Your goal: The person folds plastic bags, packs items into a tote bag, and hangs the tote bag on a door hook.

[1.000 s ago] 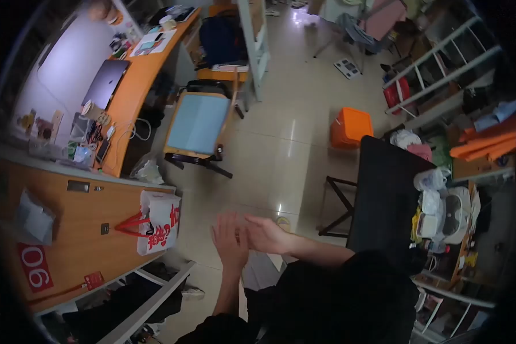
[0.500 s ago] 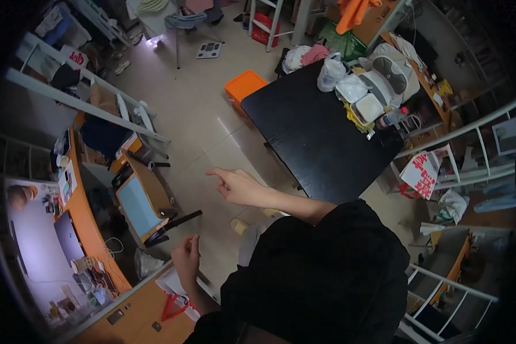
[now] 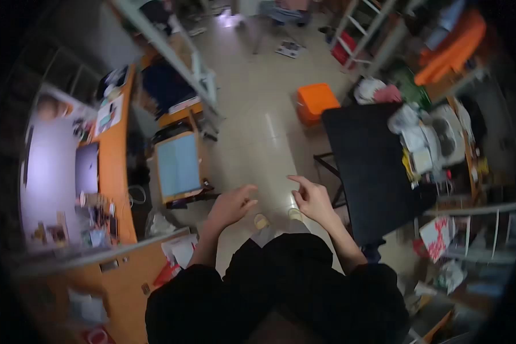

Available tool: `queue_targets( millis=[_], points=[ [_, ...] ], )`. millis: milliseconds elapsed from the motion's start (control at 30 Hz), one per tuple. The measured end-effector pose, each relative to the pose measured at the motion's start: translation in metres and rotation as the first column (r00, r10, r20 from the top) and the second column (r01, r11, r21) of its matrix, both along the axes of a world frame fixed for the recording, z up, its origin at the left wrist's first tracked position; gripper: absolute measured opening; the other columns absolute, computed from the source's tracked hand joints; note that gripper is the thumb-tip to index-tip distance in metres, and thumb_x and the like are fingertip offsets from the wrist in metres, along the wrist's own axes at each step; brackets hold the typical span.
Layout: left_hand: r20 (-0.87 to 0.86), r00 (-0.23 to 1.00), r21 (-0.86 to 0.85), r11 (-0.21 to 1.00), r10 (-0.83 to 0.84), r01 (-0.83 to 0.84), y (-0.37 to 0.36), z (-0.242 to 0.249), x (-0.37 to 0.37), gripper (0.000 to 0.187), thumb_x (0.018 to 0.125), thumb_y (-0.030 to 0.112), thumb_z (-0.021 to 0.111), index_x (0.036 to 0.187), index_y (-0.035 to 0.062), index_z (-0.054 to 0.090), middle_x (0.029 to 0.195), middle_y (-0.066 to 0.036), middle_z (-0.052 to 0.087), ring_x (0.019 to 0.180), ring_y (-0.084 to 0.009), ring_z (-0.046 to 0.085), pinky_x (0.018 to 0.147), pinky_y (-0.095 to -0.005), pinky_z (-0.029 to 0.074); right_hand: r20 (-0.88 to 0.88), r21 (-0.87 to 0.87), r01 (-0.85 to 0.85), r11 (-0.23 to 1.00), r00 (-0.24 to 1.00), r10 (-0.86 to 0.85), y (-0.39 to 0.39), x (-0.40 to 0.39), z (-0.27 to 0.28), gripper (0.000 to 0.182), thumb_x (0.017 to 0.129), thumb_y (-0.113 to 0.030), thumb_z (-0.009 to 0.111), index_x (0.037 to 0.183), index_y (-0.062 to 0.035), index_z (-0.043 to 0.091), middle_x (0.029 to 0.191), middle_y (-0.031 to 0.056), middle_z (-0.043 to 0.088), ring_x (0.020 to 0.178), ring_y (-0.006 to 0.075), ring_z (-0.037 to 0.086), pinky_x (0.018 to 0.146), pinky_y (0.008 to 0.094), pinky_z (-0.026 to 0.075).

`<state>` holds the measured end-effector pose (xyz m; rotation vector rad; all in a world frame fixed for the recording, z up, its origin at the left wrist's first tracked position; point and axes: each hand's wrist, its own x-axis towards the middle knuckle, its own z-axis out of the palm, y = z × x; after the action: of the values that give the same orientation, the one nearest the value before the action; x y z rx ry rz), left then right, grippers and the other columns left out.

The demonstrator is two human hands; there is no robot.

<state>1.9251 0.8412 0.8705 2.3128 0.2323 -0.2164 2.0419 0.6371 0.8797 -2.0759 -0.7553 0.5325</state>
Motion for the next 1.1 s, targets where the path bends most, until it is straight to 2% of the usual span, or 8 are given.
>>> queue_targets(
  millis=[200, 300, 367, 400, 500, 600, 867, 1100],
  points=[
    [0.128, 0.968, 0.141, 0.962, 0.217, -0.234, 0.035, -0.013, -0.032, 0.031, 0.08, 0.024, 0.057, 0.106, 0.0089, 0.051, 0.073, -0.011, 0.06, 0.072, -0.0303, 0.059, 0.064, -0.037, 0.046, 0.038, 0.138, -0.307, 0.942, 0.952, 0.305, 0.065, -0.004, -0.009, 0.03, 0.076, 0.004, 0.053, 0.105, -0.001, 0.055, 0.085, 0.0133, 0.059, 0.077, 0.0187, 0.06, 0.071, 0.027, 0.049],
    [0.086, 0.947, 0.117, 0.941, 0.309, -0.317, 0.044, -0.011, -0.033, 0.036, 0.081, 0.024, 0.056, 0.112, 0.0091, 0.047, 0.087, -0.012, 0.06, 0.079, -0.0288, 0.059, 0.068, -0.0367, 0.046, 0.0, 0.163, -0.425, 0.89, 0.902, 0.431, 0.1, 0.013, -0.032, 0.022, 0.081, 0.001, 0.052, 0.102, 0.002, 0.056, 0.086, 0.0119, 0.06, 0.078, 0.0164, 0.06, 0.072, 0.0266, 0.049],
    [0.251, 0.786, -0.117, 0.823, 0.566, -0.555, 0.043, -0.006, -0.026, 0.039, 0.082, 0.025, 0.055, 0.115, 0.0094, 0.044, 0.101, -0.013, 0.055, 0.087, -0.0267, 0.058, 0.074, -0.0362, 0.046, -0.185, 0.222, -0.421, 0.88, 0.868, 0.461, 0.13, 0.032, -0.06, 0.018, 0.083, -0.001, 0.051, 0.1, 0.003, 0.057, 0.087, 0.0113, 0.061, 0.079, 0.0154, 0.059, 0.072, 0.0262, 0.049],
    [0.255, 0.744, -0.136, 0.785, 0.618, -0.605, 0.044, -0.005, -0.024, 0.039, 0.082, 0.025, 0.055, 0.115, 0.0094, 0.044, 0.101, -0.013, 0.055, 0.087, -0.0267, 0.058, 0.074, -0.0362, 0.046, -0.371, 0.266, -0.358, 0.895, 0.819, 0.438, 0.144, 0.042, -0.072, 0.017, 0.085, -0.004, 0.049, 0.097, 0.004, 0.058, 0.088, 0.0106, 0.061, 0.079, 0.0144, 0.059, 0.071, 0.0259, 0.049],
    [0.293, 0.589, -0.114, 0.639, 0.754, -0.761, 0.054, -0.007, -0.023, 0.04, 0.083, 0.025, 0.053, 0.117, 0.0098, 0.041, 0.107, -0.013, 0.051, 0.093, -0.0252, 0.057, 0.078, -0.0356, 0.045, -0.432, 0.293, -0.466, 0.834, 0.714, 0.551, 0.189, 0.065, -0.08, 0.017, 0.087, -0.008, 0.049, 0.095, 0.0041, 0.059, 0.086, 0.0099, 0.061, 0.075, 0.0122, 0.059, 0.063, 0.0242, 0.05],
    [0.275, 0.468, -0.031, 0.494, 0.84, -0.869, 0.057, -0.016, -0.034, 0.036, 0.083, 0.022, 0.053, 0.115, 0.0084, 0.044, 0.103, -0.013, 0.053, 0.092, -0.0254, 0.057, 0.077, -0.0349, 0.045, -0.48, 0.067, -0.667, 0.742, 0.63, 0.61, 0.238, 0.087, -0.054, 0.018, 0.086, -0.013, 0.052, 0.093, 0.0006, 0.061, 0.081, 0.0061, 0.062, 0.064, 0.0103, 0.056, 0.057, 0.0248, 0.049],
    [0.218, 0.121, 0.037, 0.116, 0.968, -0.993, -0.005, -0.023, -0.083, 0.018, 0.08, 0.017, 0.056, 0.095, 0.0068, 0.058, 0.078, -0.008, 0.061, 0.072, -0.0227, 0.061, 0.065, -0.0332, 0.048, -0.291, 0.154, -0.816, 0.557, 0.501, 0.815, 0.344, 0.022, -0.033, 0.022, 0.086, -0.019, 0.053, 0.086, 0.0, 0.063, 0.078, 0.0028, 0.062, 0.054, 0.0065, 0.05, 0.042, 0.02, 0.04],
    [0.304, -0.163, 0.047, -0.186, 0.939, -0.981, -0.036, -0.002, -0.137, 0.013, 0.08, 0.016, 0.056, 0.088, 0.0068, 0.061, 0.075, -0.009, 0.062, 0.059, -0.0224, 0.06, 0.057, -0.0317, 0.047, -0.108, 0.138, -0.99, -0.01, -0.025, 0.994, 0.301, -0.089, -0.039, 0.019, 0.082, -0.019, 0.056, 0.086, -0.0008, 0.061, 0.062, 0.0094, 0.058, 0.052, 0.0134, 0.052, 0.049, 0.026, 0.038]
  ],
)
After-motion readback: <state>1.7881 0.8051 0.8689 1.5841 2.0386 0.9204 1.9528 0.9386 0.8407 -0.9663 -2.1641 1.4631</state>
